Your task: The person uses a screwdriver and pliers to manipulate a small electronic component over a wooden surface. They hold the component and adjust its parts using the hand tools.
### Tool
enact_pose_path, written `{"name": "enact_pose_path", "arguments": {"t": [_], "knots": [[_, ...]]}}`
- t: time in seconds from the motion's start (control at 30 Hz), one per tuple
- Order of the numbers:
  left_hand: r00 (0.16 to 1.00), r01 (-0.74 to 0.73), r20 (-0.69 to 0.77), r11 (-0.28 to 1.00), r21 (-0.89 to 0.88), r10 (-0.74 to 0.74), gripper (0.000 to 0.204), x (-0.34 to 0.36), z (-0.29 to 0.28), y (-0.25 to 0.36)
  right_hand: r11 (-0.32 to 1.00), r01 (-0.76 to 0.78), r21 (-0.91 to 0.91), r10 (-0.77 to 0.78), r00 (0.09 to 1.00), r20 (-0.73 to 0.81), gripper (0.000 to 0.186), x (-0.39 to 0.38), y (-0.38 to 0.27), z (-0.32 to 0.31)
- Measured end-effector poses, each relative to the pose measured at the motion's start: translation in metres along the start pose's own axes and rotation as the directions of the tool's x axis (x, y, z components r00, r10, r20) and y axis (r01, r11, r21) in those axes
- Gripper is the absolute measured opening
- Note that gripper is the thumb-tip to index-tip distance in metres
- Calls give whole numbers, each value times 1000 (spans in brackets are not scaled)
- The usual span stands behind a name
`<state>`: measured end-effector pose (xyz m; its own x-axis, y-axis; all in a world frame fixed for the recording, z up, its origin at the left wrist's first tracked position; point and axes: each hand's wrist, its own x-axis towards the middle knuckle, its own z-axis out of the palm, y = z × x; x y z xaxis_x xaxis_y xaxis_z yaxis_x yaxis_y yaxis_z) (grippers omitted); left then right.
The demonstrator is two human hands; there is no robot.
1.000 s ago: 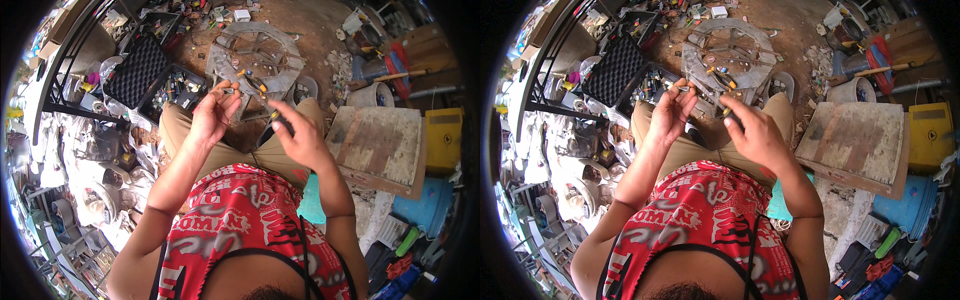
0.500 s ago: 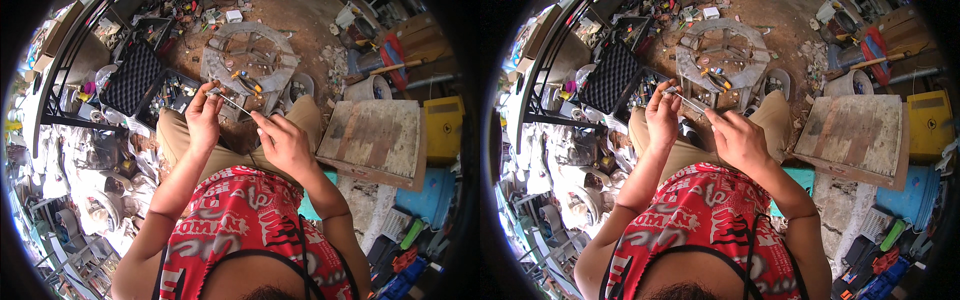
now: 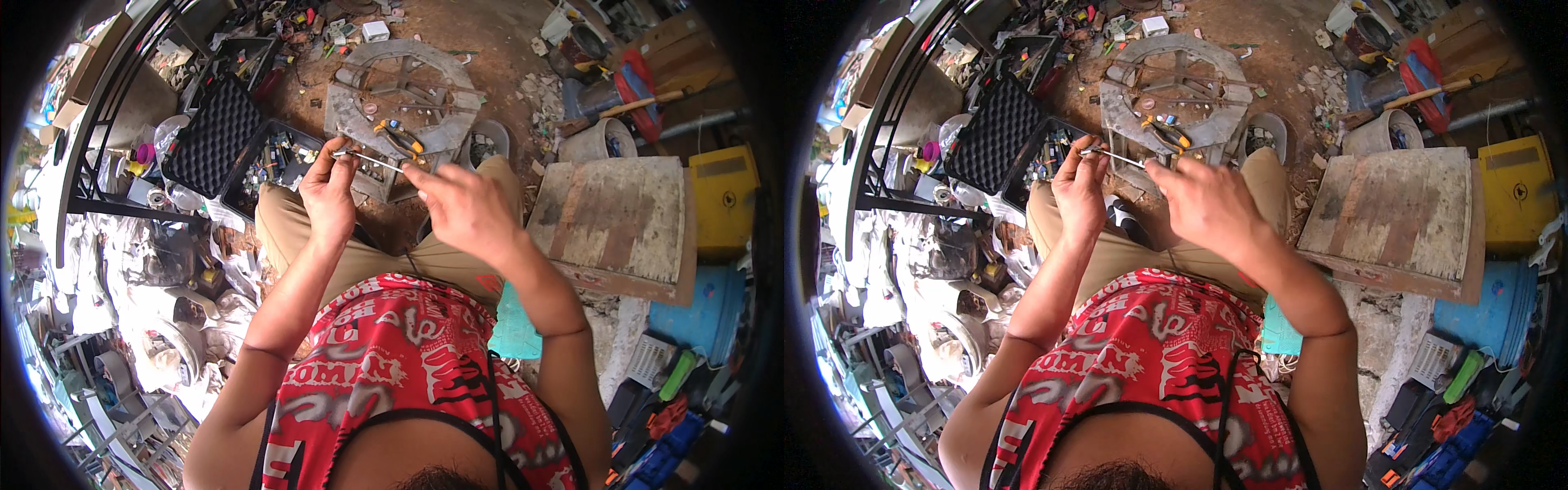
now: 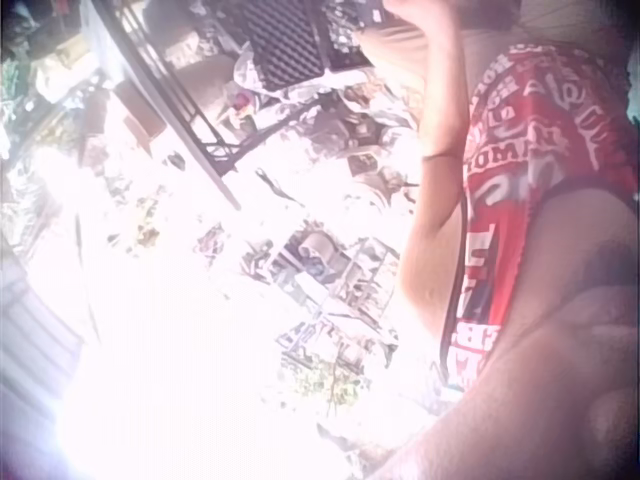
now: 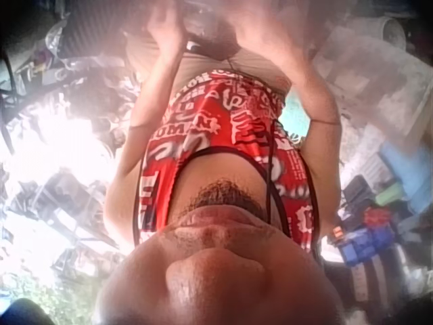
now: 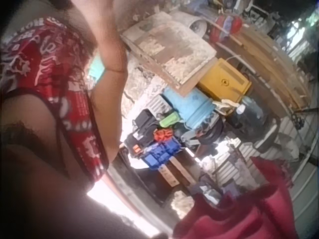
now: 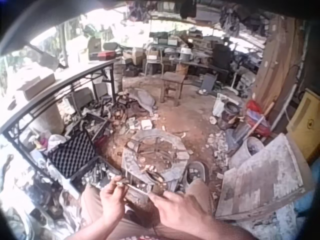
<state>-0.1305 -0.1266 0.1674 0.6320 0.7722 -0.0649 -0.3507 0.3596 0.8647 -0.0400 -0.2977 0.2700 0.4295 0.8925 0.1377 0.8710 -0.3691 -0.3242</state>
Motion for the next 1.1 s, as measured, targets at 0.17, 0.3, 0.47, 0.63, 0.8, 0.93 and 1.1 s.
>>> {"name": "enact_pose_path", "arguments": {"t": [0.17, 0.3, 0.47, 0.63, 0.8, 0.93, 1.1], "knots": [[1000, 28, 0, 998, -62, -28, 24, 2, -5, -3, 992, 119, -31, -114, 985, 131, 28, 28, 7, -31], [997, 56, -48, 980, -189, -66, 22, 4, -3, 2, 994, 40, -106, -34, 998, 54, 38, 6, -17, -14], [991, 106, -49, 960, -258, -122, 23, 9, -13, -11, 994, 10, -113, -28, 987, -160, 41, -11, -14, 38], [992, 86, -72, 980, -177, -100, 21, 3, -6, -10, 997, -32, -65, 27, 996, -80, 42, -6, -6, 36], [991, 91, -84, 983, -157, -105, 22, 4, -2, -11, 998, -25, -54, 26, 1000, 10, 37, 5, 6, 24], [989, 112, -77, 983, -148, -125, 23, 6, -8, -18, 992, 52, -118, -33, 988, 153, 35, 27, 9, -6], [981, 129, -112, 968, -215, -156, 25, 6, -2, -20, 972, 115, -203, -54, 957, 284, 34, 52, 2, -21]]}}
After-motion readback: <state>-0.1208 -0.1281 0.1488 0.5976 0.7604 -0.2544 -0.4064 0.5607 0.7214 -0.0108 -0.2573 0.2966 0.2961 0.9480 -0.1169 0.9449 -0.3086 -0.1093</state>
